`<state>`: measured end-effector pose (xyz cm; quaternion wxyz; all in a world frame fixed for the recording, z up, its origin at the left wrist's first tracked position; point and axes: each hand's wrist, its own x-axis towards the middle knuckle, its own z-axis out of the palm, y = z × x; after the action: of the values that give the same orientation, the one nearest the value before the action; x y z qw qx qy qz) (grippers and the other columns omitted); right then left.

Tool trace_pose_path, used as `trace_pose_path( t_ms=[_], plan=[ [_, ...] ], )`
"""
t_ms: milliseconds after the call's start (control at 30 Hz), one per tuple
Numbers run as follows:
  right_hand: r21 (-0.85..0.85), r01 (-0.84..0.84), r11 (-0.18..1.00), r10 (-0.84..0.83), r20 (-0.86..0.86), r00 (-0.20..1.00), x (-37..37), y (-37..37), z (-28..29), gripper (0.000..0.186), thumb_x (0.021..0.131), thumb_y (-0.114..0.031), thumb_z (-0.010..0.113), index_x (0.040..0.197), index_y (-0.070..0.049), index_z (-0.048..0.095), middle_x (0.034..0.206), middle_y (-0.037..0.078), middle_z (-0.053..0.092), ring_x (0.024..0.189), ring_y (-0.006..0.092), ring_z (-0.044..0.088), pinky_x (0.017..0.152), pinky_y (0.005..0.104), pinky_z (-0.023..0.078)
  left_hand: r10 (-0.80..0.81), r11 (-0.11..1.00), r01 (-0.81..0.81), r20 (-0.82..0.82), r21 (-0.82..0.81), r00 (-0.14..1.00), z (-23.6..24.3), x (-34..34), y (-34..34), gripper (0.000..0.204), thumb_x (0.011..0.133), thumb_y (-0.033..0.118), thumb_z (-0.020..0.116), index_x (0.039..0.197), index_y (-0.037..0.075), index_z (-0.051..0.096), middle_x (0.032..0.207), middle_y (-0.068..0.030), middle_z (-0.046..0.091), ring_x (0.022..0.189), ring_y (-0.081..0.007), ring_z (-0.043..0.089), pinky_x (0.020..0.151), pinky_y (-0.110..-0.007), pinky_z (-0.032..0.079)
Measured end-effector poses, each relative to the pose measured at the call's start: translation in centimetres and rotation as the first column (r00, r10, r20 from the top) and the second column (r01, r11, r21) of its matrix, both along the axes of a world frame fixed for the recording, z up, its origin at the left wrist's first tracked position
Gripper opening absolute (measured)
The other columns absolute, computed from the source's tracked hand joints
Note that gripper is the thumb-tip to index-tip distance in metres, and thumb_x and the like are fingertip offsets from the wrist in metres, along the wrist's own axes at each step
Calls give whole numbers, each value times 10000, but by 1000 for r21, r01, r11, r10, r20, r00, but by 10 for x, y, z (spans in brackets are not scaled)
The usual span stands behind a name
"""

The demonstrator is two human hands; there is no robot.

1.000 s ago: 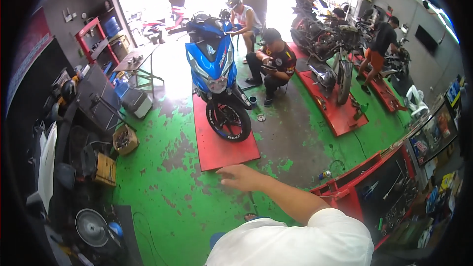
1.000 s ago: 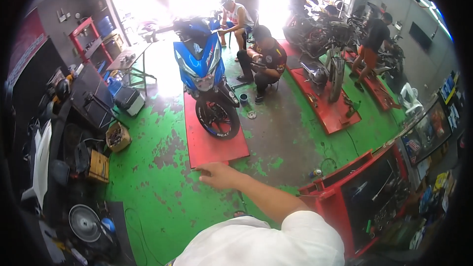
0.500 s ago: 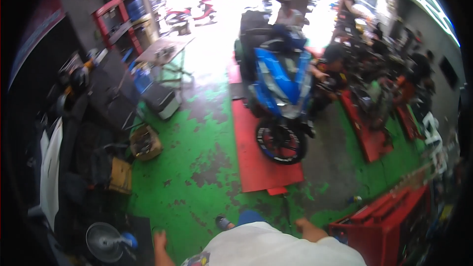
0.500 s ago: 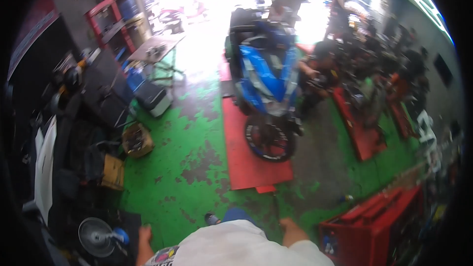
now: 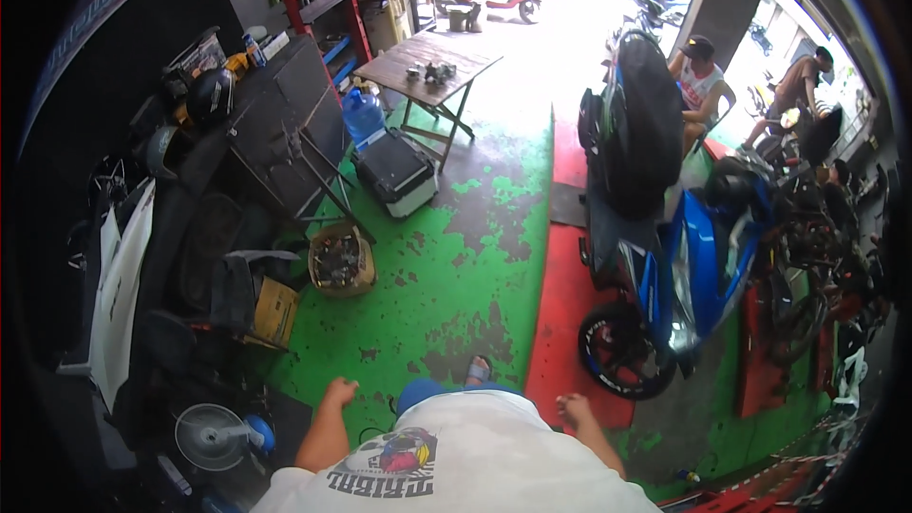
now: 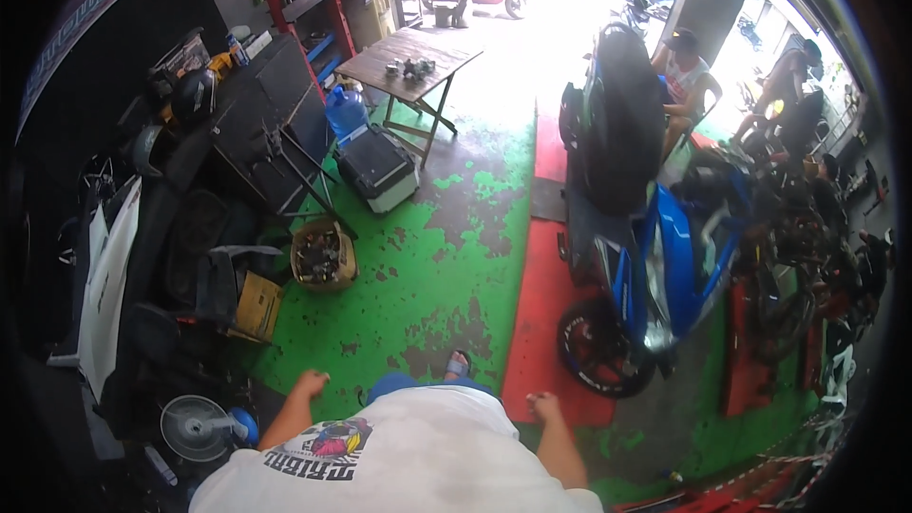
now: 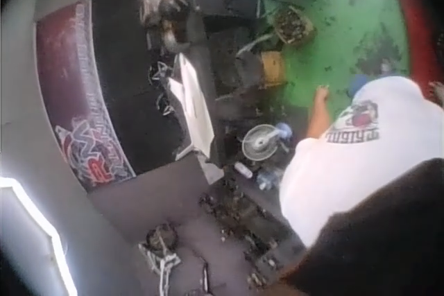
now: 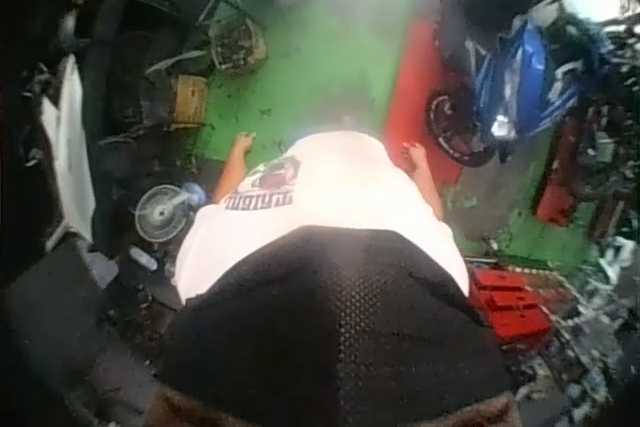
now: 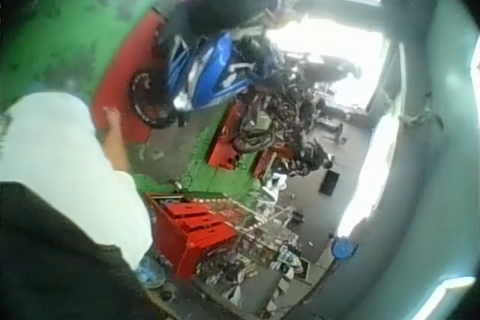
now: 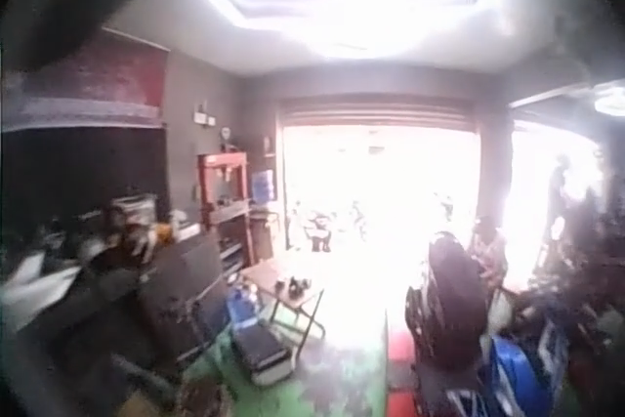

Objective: Inspecting and preparing a motorcycle carburetor for repair in a service bay.

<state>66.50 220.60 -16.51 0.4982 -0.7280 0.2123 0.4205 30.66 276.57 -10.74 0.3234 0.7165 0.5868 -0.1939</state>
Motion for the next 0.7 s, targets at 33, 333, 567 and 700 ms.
trace_pose_path(
  t_ms=[33, 333, 567, 700],
  plan=[
    [-65, -50, 997, 56, 105, 993, 36, 27, 12, 321, 914, -154, 746, 1182, 6, 670, 843, 82, 703, 663, 179, 654, 557, 329, 513, 76, 983, -85, -58, -165, 995, -2, 5, 1, 500, 894, 415, 718, 1157, -9, 690, 940, -206, 746, 723, -307, 739, 673, -452, 579],
    [-143, 40, 989, 14, 357, 934, 263, 194, 67, 374, 938, -156, 698, 1282, -29, 627, 881, 54, 699, 636, 132, 636, 526, 305, 486, 120, 975, -160, -236, -157, 964, -26, 76, 148, 509, 895, 374, 713, 1106, -88, 687, 859, -255, 723, 677, -346, 730, 627, -476, 575],
    [-140, 52, 989, -60, -52, 997, 261, 313, 32, 249, 956, -226, 681, 1148, -70, 667, 762, 62, 655, 575, 174, 612, 516, 352, 492, -87, 994, 71, 202, 88, 975, -18, 313, 388, 431, 897, 367, 669, 1106, -8, 707, 1159, -267, 695, 1096, -418, 670, 959, -484, 520],
    [-115, 134, 984, -146, -103, 984, 248, 354, 31, 258, 950, -234, 697, 1137, -57, 697, 805, 81, 689, 649, 184, 649, 603, 359, 531, -270, 956, 225, 266, 186, 926, 47, 504, 446, 422, 907, 369, 663, 1140, 20, 704, 1164, -236, 705, 1139, -402, 654, 981, -463, 511]
  ],
)
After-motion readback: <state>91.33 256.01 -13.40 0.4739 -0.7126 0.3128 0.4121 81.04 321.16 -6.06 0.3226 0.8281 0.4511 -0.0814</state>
